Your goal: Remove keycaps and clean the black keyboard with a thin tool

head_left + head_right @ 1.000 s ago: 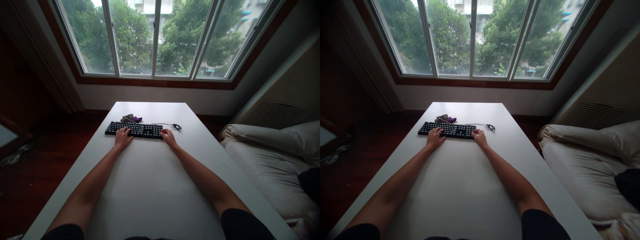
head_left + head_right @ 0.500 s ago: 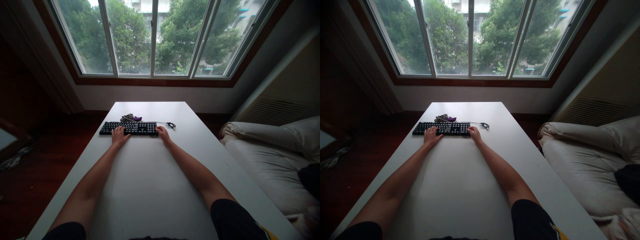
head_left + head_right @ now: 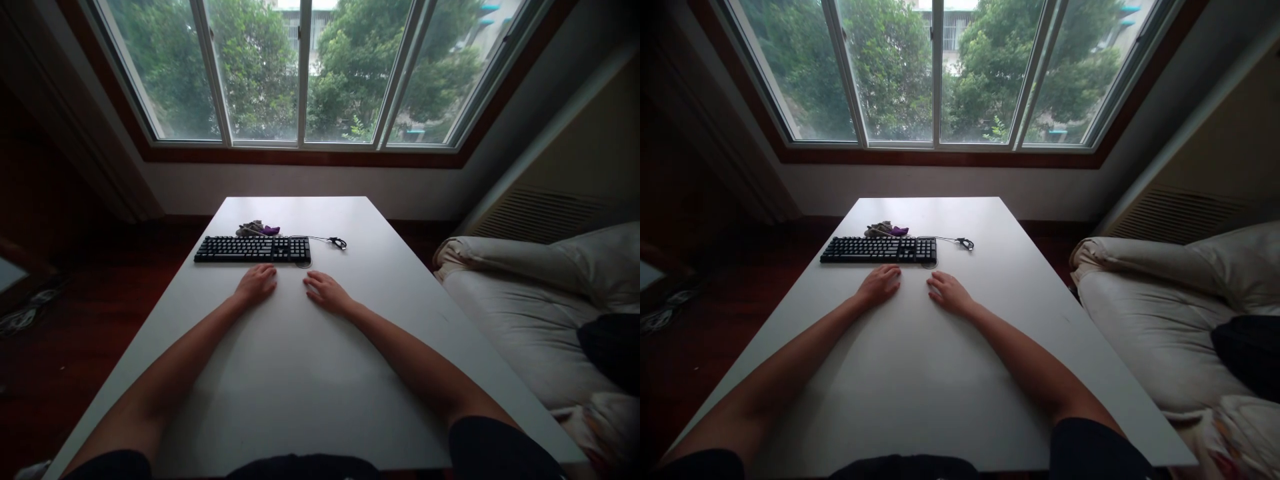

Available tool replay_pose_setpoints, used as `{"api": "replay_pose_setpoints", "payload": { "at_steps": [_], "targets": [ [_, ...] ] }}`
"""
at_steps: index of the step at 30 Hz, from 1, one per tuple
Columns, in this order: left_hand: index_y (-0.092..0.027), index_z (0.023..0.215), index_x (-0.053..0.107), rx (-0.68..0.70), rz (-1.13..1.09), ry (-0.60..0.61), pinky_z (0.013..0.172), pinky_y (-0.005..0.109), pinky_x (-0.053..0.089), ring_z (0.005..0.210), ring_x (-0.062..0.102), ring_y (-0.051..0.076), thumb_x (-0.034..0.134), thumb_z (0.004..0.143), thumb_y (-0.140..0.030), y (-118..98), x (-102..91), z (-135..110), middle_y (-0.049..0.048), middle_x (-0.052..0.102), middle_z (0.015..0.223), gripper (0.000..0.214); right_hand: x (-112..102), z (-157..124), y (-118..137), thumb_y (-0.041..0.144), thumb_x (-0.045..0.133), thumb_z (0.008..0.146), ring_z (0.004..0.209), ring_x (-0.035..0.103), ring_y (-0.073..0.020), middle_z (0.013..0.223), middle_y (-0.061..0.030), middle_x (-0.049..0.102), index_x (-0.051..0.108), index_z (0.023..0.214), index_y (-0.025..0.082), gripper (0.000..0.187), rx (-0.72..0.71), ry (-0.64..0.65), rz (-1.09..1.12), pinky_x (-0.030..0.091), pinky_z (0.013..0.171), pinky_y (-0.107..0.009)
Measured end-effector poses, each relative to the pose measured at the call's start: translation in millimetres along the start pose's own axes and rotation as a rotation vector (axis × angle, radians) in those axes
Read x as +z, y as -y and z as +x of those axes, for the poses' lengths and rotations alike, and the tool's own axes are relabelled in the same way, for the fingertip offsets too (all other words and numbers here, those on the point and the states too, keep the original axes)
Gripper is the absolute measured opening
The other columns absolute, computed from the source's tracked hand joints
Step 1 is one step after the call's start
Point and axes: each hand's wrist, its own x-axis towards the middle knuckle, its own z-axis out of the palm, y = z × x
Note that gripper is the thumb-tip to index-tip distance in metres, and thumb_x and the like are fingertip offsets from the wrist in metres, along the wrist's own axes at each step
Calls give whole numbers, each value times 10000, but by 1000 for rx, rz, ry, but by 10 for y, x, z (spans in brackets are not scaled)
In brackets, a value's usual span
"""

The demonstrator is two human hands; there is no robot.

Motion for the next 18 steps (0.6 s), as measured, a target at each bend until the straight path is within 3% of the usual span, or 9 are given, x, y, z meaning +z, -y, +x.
{"api": "replay_pose_setpoints", "payload": {
  "at_steps": [7, 14, 18],
  "targets": [
    [-277, 1598, 357, 64, -7, 229, 1264, 519, 156, 1559, 235, 302, 464, 964, -619, -185, 98, 3, 86, 276, 1688, 728, -34, -16, 82, 525, 485, 1011, 1501, 358, -315, 1621, -122, 395, 523, 1511, 232, 581, 22, 109, -106, 276, 1243, -501],
    [-257, 1611, 334, 80, -5, 206, 1270, 489, 135, 1570, 209, 289, 439, 959, -673, -273, 96, 66, 97, 249, 1695, 781, -1, 136, 110, 698, 397, 989, 1574, 172, -291, 1701, -117, 181, 251, 1647, 207, 833, 44, 197, -153, 155, 1279, -473],
    [-269, 1603, 357, 135, -17, 213, 1269, 495, 148, 1561, 234, 292, 456, 955, -666, -257, 69, 39, 90, 274, 1688, 767, 7, 126, 84, 707, 352, 997, 1578, 150, -294, 1704, -110, 162, 248, 1648, 217, 821, 36, 232, -165, 116, 1282, -490]
  ]
}}
